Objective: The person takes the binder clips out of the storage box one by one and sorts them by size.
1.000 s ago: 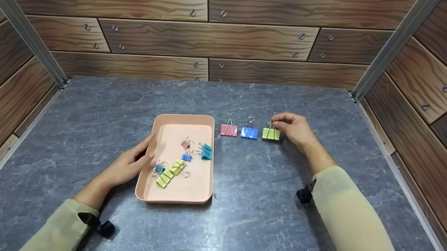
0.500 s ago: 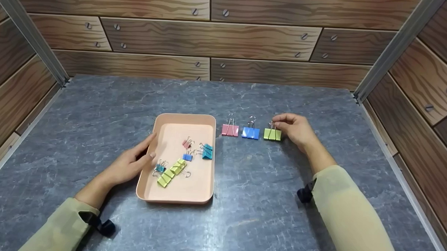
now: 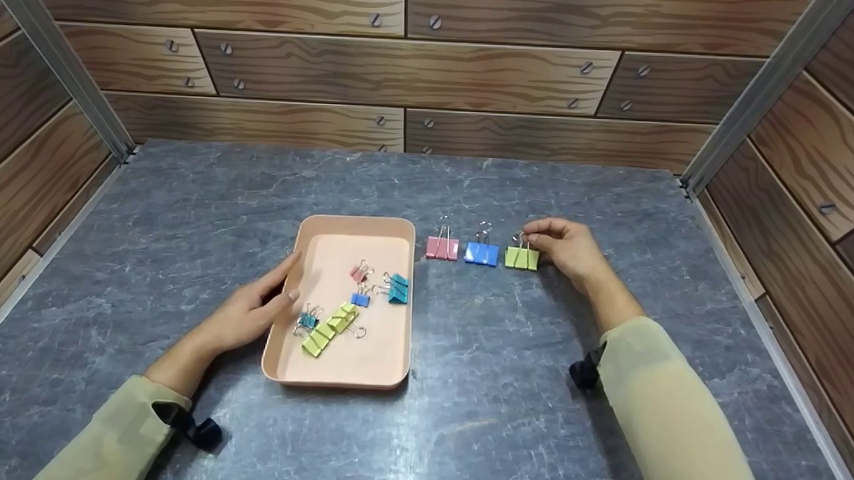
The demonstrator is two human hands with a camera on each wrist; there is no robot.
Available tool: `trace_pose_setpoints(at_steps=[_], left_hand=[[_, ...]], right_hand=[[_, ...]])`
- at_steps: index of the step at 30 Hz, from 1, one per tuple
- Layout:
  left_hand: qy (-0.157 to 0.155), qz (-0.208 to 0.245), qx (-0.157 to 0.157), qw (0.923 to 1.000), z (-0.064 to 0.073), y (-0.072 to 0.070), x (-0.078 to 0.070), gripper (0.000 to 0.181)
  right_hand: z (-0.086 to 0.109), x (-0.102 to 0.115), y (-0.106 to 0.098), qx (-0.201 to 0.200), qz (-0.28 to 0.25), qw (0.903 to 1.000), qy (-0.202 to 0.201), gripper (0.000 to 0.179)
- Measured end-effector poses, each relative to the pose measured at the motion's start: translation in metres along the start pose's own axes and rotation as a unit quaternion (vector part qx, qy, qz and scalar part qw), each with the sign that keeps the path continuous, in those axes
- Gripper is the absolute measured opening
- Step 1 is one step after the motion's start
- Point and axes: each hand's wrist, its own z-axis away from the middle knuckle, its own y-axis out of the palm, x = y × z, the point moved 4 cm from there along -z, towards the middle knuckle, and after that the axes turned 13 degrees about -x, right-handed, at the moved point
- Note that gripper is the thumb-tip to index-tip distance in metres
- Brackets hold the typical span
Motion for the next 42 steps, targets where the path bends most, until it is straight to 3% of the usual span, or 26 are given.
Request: trace_pose_setpoints(at_steps=[12,17,21,25,31,35,42], left_hand=[[-0.009,0.004,0.004,0.9999,0.001,0.000,-0.001,0.068],[-0.011,0.002,0.006,0.9999,0.000,0.000,-0.001,0.068],[-0.010,0.003,0.010,0.9999,0.001,0.000,-0.002,0.068],[-0.005,0.001,0.012,0.9999,0.001,-0.001,-0.002,0.068],[-0.003,-0.006,0.012,0.9999,0.001,-0.003,-0.001,0.068],[-0.004,-0.007,0.010,0.9999,0.001,-0.004,-0.001,0.068],[-0.006,-0.002,0.010,0.9999,0.002,-0.002,-0.001,0.068]], right_hand=[[0.001,-0.001,-0.005,0.015,-0.018,0.9997,-0.004,0.024],[0.001,0.004,-0.011,0.000,0.014,0.9999,-0.008,0.027],[0.003,0.013,-0.015,-0.013,0.049,0.9983,-0.029,0.031],[0.006,0.030,-0.013,-0.025,0.049,0.9962,-0.068,0.030],[0.016,0.062,0.009,-0.018,0.034,0.9905,-0.132,0.029],[0.027,0.083,0.033,0.013,0.026,0.9845,-0.173,0.030],[0.050,0.101,0.078,0.065,0.031,0.9786,-0.193,0.030]])
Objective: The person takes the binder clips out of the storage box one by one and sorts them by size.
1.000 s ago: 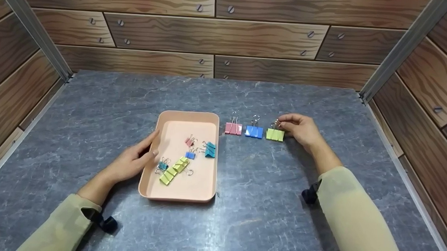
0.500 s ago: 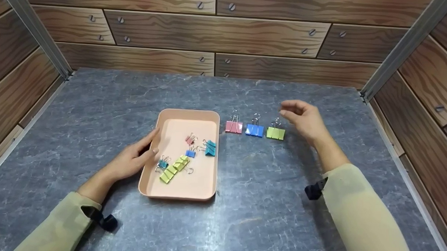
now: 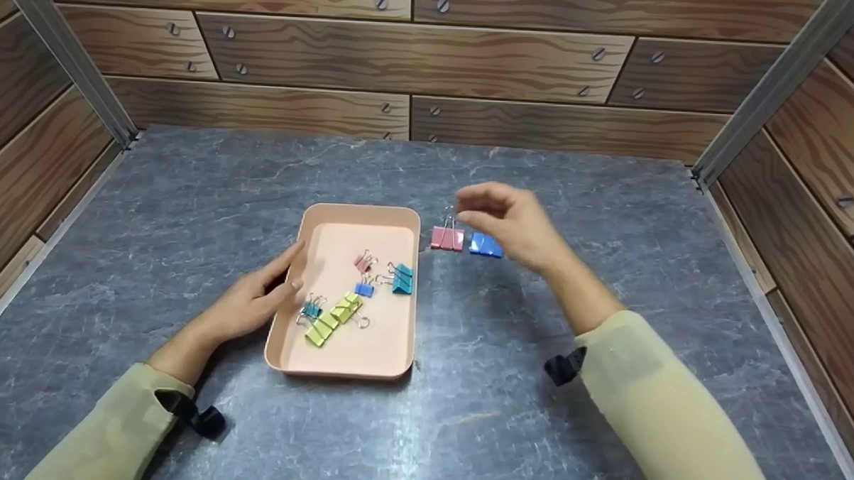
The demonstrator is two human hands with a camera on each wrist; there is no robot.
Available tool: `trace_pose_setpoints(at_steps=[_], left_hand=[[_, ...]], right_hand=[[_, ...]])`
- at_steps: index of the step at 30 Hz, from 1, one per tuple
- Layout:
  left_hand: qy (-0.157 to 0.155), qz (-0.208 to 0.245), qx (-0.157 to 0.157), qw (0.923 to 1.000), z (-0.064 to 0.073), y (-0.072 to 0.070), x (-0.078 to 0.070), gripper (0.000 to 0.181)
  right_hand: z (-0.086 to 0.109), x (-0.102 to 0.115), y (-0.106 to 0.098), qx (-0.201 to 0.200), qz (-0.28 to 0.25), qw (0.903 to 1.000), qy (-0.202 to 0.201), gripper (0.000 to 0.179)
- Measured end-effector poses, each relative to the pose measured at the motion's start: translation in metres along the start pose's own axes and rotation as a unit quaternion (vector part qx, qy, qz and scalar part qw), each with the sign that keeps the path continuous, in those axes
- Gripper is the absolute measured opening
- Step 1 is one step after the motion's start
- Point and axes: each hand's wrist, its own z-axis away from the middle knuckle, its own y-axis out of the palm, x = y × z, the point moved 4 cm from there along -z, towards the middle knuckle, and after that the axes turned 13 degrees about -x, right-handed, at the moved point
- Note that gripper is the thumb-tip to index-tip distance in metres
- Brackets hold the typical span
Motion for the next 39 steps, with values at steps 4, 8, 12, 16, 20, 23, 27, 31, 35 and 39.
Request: trace_pose_setpoints(at_steps=[4,8,12,16,20,23,27,31,35,39], left_hand=[[-0.006,-0.003,0.004,1.0000,0.000,-0.001,-0.001,0.068],[-0.007,-0.006,0.005,0.9999,-0.001,-0.001,-0.001,0.068],[0.000,-0.008,0.005,1.0000,-0.002,-0.001,-0.001,0.068],[0.004,-0.009,0.004,0.9999,-0.003,-0.001,0.000,0.068],[0.001,-0.015,0.004,0.9999,-0.003,-0.001,0.001,0.068],[0.000,-0.014,0.003,0.9999,-0.002,-0.001,0.001,0.068],[0.005,-0.005,-0.001,1.0000,-0.002,-0.001,0.001,0.067],[0.008,0.000,-0.004,1.0000,-0.002,0.000,0.002,0.067],[0.006,0.001,-0.005,1.0000,-0.001,0.000,0.001,0.068],[0.006,0.000,-0.005,1.0000,0.000,0.000,0.001,0.068]], right_hand=[[0.005,0.009,0.026,0.037,-0.027,0.9989,0.006,0.030],[0.012,0.016,0.052,0.085,-0.057,0.9947,0.008,0.032],[0.020,0.019,0.072,0.123,-0.061,0.9906,0.001,0.034],[0.028,0.018,0.092,0.169,-0.063,0.9837,-0.002,0.034],[0.035,0.014,0.110,0.219,-0.054,0.9742,0.007,0.035],[0.038,0.011,0.119,0.242,-0.040,0.9694,0.011,0.035],[0.040,0.010,0.126,0.256,-0.028,0.9662,0.009,0.035],[0.042,0.011,0.132,0.267,-0.016,0.9636,0.001,0.035],[0.043,0.011,0.136,0.275,0.017,0.9609,-0.022,0.033],[0.044,0.010,0.138,0.289,0.045,0.9555,-0.040,0.034]])
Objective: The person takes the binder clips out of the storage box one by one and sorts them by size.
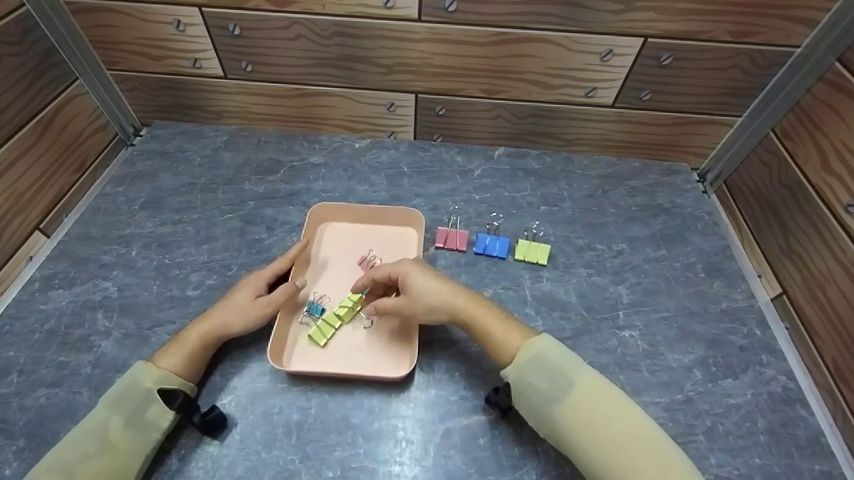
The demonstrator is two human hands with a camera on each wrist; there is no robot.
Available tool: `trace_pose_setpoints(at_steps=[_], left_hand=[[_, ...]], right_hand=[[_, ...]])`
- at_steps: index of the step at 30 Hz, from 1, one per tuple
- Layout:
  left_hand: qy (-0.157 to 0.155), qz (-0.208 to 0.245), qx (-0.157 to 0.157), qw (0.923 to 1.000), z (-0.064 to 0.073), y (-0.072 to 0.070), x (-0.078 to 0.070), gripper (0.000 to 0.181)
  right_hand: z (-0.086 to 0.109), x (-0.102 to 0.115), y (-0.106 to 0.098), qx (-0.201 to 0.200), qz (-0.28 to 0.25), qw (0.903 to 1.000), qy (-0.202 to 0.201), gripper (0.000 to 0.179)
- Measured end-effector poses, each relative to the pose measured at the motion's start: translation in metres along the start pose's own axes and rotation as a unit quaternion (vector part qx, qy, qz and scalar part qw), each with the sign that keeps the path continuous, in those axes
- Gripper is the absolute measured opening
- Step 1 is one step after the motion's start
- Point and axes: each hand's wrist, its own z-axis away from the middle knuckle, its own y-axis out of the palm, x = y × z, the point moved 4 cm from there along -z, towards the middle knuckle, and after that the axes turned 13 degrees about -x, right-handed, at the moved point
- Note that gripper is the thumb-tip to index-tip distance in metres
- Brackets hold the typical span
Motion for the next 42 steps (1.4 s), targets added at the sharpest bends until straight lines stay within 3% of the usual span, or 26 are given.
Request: trace_pose_setpoints(at_steps=[8,20,33,42], left_hand=[[-0.006,-0.003,0.002,1.0000,0.001,0.000,0.002,0.068],[0.005,-0.009,0.006,0.9999,0.001,0.001,-0.001,0.068],[0.009,-0.018,0.006,0.9998,-0.001,0.000,-0.001,0.067],[0.008,-0.011,0.006,0.9999,-0.001,0.000,-0.001,0.068]], right_hand=[[-0.003,0.000,0.007,0.029,0.004,0.9996,0.001,0.034],[-0.005,-0.001,0.013,0.033,0.032,0.9989,-0.001,0.027],[-0.005,-0.002,0.010,-0.029,0.059,0.9978,0.006,0.014],[-0.004,-0.003,0.011,-0.049,0.043,0.9978,0.007,0.006]])
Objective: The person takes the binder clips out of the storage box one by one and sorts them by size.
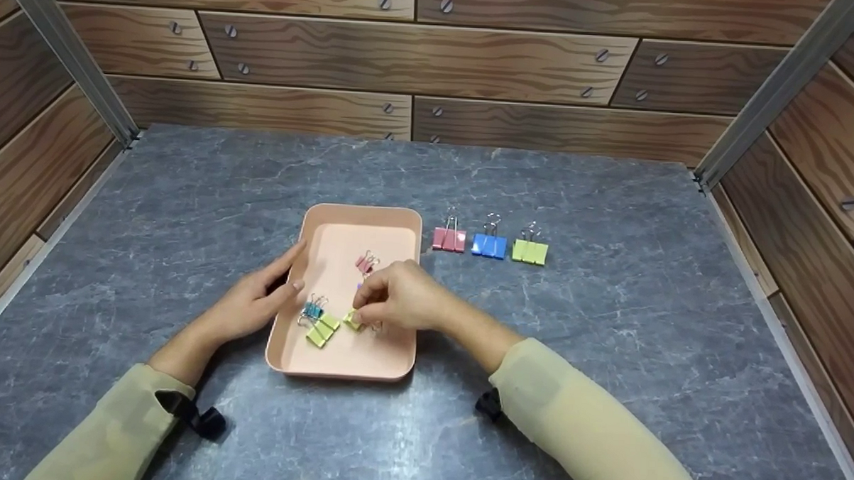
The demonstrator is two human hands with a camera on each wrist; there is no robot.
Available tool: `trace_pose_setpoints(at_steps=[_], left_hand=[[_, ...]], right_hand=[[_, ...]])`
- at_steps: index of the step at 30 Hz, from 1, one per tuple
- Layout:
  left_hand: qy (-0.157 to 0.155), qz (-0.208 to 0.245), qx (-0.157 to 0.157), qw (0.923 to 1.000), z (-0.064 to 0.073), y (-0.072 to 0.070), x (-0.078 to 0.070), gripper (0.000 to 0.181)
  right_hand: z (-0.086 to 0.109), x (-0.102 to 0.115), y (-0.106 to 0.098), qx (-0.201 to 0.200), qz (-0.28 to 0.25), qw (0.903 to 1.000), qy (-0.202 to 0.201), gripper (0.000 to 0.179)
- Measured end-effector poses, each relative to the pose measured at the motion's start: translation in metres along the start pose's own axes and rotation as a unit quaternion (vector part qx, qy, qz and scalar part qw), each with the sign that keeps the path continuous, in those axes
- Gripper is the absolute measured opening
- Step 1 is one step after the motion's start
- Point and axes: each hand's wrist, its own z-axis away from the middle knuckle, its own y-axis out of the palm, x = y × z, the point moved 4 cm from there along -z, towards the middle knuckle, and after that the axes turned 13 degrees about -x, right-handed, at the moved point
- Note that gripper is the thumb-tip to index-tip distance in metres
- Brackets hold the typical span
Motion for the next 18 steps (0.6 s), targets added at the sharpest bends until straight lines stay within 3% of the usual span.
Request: trace_pose_setpoints(at_steps=[18], left_hand=[[-0.006,-0.002,-0.002,1.0000,0.0011,-0.0007,0.0003,0.067]], right_hand=[[0.0038,0.0027,-0.0065,-0.026,-0.020,0.9994,-0.006,0.008]])
